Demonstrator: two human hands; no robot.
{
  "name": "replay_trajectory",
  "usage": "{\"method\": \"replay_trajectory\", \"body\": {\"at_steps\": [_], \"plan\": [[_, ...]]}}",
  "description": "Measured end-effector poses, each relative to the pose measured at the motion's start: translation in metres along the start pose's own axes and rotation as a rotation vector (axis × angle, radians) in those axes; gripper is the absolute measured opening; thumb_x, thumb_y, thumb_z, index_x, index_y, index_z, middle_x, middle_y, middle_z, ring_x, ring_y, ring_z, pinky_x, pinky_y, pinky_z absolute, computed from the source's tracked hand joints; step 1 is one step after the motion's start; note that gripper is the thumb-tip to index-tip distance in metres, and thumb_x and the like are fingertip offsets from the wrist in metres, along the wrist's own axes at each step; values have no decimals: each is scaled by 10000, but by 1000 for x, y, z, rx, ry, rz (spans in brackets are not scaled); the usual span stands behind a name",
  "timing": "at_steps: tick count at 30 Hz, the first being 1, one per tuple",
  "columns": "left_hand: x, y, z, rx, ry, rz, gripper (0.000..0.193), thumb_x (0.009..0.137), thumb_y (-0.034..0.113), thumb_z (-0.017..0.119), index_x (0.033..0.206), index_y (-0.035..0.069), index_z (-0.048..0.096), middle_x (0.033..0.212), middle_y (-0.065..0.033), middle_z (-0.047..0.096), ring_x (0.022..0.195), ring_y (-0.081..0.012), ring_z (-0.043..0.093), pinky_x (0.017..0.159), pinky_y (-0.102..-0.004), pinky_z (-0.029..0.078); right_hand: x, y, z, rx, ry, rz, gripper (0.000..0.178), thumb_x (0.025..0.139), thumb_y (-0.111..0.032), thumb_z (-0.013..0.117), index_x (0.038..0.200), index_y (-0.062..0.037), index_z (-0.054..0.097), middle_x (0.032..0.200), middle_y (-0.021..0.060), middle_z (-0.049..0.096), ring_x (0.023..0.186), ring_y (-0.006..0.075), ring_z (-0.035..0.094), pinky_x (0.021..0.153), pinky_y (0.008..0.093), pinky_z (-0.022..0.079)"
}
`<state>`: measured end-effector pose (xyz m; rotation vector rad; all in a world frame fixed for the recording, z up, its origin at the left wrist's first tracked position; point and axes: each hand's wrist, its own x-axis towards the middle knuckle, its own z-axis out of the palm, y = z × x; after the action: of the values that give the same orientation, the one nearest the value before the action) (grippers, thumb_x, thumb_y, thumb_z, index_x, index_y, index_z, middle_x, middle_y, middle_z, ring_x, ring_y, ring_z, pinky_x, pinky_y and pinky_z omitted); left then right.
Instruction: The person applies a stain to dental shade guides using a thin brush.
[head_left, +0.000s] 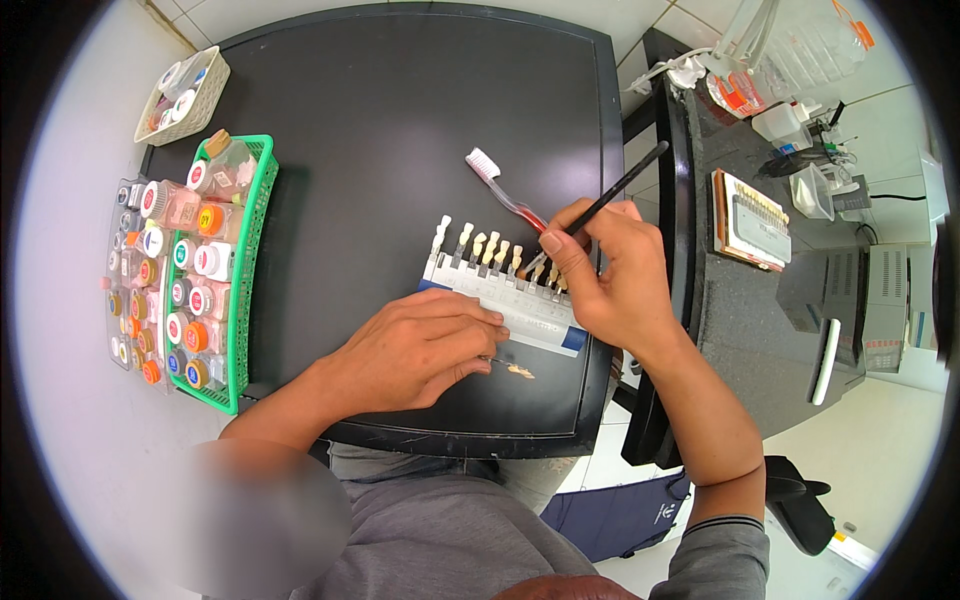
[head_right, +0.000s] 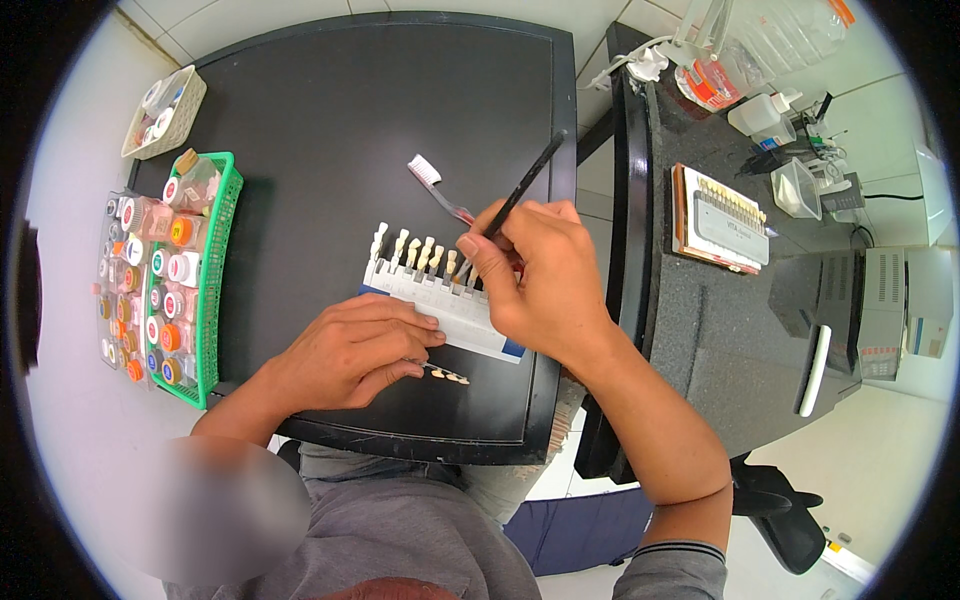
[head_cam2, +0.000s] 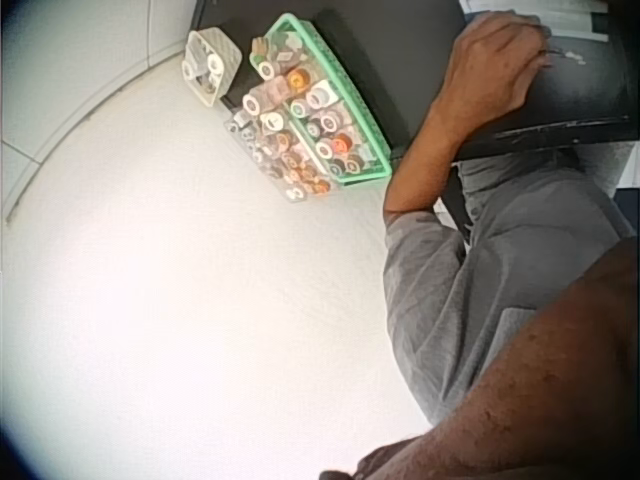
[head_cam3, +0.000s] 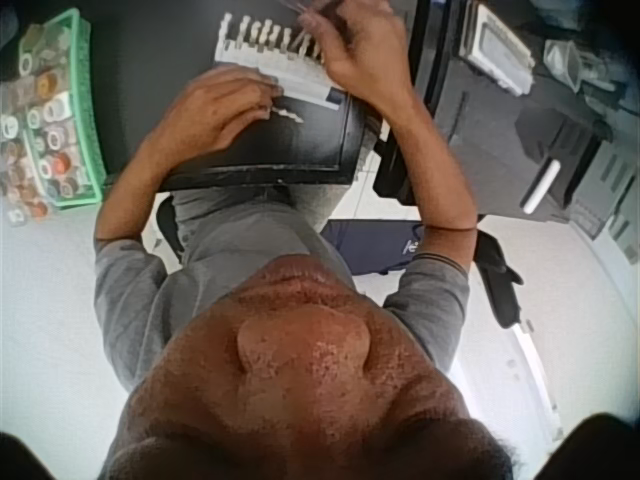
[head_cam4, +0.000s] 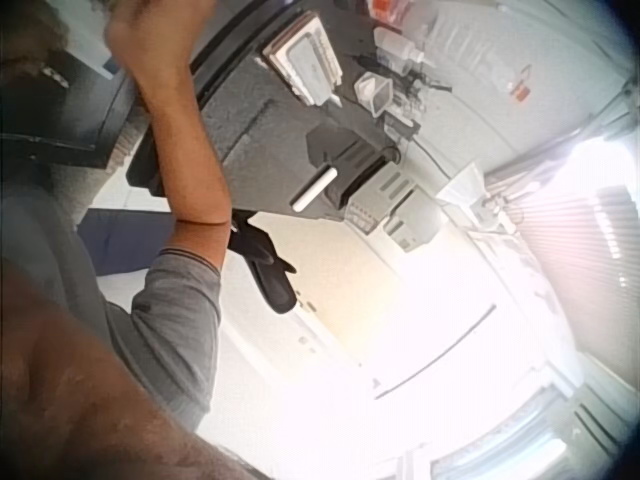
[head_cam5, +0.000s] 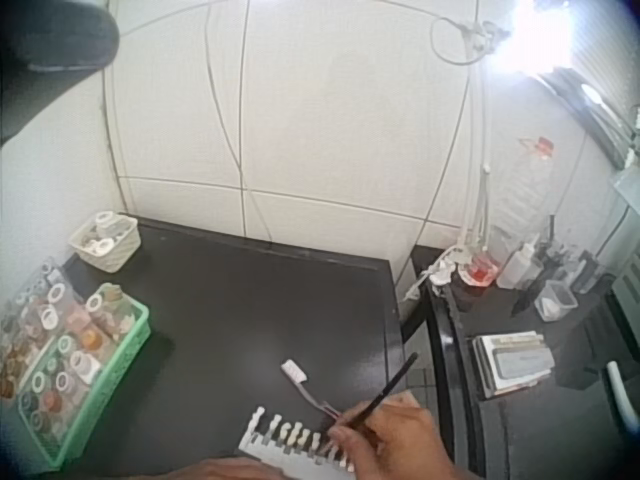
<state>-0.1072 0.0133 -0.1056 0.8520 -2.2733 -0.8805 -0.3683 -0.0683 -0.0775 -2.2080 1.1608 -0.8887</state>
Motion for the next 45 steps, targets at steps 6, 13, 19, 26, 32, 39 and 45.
{"method": "replay_trajectory", "body": {"at_steps": [6, 13, 19, 26, 32, 39, 45], "plan": [[0, 1, 0, -5, 1, -1, 203, 940, 114, 843, 1124, 52, 783, 1246, -66, 828, 1255, -287, 757, 1068, -446, 591, 2, -2, -2, -84, 10, -39, 74, 975, -124, 815, 965, -61, 779, 663, 44, 600, 633, 264, 568, 798, 400, 400], [1, 1, -1, -7, -1, -2, 199, 943, 117, 841, 1122, 52, 781, 1245, -65, 828, 1257, -287, 756, 1069, -445, 591, 2, -2, 0, -71, 17, -79, 76, 965, -118, 821, 950, -56, 780, 675, 51, 618, 641, 268, 580, 786, 400, 406], [1, 0, 0, -1, -2, 3, 199, 946, 125, 840, 1124, 56, 781, 1250, -61, 827, 1260, -284, 753, 1071, -445, 590, 1, -3, 1, -63, 25, -90, 83, 962, -107, 815, 913, -61, 766, 684, 52, 622, 637, 260, 574, 787, 401, 405], [0, 0, 0, 7, -2, 3, 208, 946, 129, 841, 1132, 56, 785, 1255, -61, 827, 1258, -285, 753, 1075, -444, 591, 2, -6, -1, -87, 3, -104, 108, 961, -115, 814, 884, -78, 748, 682, 29, 618, 657, 250, 583, 786, 406, 399], [0, 0, 0, 8, -5, -1, 212, 948, 132, 841, 1137, 56, 784, 1260, -61, 826, 1262, -286, 751, 1075, -446, 590, 2, -5, 2, -122, 15, -146, 98, 967, -122, 814, 902, -82, 754, 680, 20, 618, 655, 245, 579, 786, 404, 393], [0, 1, -1, -2, -5, 0, 206, 951, 132, 840, 1134, 59, 780, 1259, -64, 826, 1261, -290, 752, 1076, -446, 589, 2, -4, 0, -116, 6, -101, 87, 956, -118, 817, 894, -84, 766, 676, 29, 607, 662, 257, 578, 798, 408, 403], [0, 1, 0, 0, 2, 2, 190, 958, 137, 838, 1120, 59, 777, 1252, -64, 827, 1259, -296, 753, 1077, -453, 589, -1, -5, 3, -82, -16, -102, 96, 950, -119, 818, 881, -77, 767, 673, 38, 605, 660, 263, 571, 793, 409, 401]]}}
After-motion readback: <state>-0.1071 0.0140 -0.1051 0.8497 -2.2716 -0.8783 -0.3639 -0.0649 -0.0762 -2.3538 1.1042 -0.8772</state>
